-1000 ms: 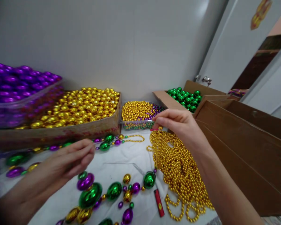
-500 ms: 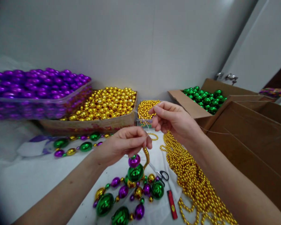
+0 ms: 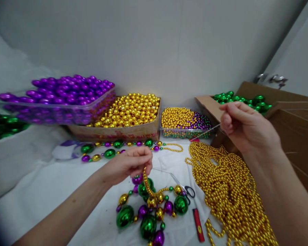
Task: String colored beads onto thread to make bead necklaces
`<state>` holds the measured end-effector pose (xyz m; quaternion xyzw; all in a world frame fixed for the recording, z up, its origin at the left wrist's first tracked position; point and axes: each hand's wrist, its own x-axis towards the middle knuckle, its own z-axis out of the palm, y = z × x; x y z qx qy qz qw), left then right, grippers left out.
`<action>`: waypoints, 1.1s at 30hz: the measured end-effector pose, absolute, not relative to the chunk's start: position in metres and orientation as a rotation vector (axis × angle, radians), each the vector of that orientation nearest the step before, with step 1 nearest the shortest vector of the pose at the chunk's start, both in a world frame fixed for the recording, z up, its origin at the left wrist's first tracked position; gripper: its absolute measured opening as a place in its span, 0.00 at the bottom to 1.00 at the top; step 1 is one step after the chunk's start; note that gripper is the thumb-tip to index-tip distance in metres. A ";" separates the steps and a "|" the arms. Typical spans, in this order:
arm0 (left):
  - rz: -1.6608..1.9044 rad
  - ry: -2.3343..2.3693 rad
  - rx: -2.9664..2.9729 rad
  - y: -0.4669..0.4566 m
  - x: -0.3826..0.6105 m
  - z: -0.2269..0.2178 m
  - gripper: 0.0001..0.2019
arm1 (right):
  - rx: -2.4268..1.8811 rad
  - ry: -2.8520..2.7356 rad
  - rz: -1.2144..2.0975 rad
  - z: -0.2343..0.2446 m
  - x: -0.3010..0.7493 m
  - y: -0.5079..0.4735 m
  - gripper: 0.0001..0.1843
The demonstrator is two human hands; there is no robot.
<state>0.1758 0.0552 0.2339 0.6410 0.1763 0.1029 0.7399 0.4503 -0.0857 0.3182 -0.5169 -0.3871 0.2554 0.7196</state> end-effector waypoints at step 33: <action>0.269 0.589 1.513 0.048 0.158 0.192 0.11 | -1.417 -1.147 1.454 0.177 0.318 -0.063 0.17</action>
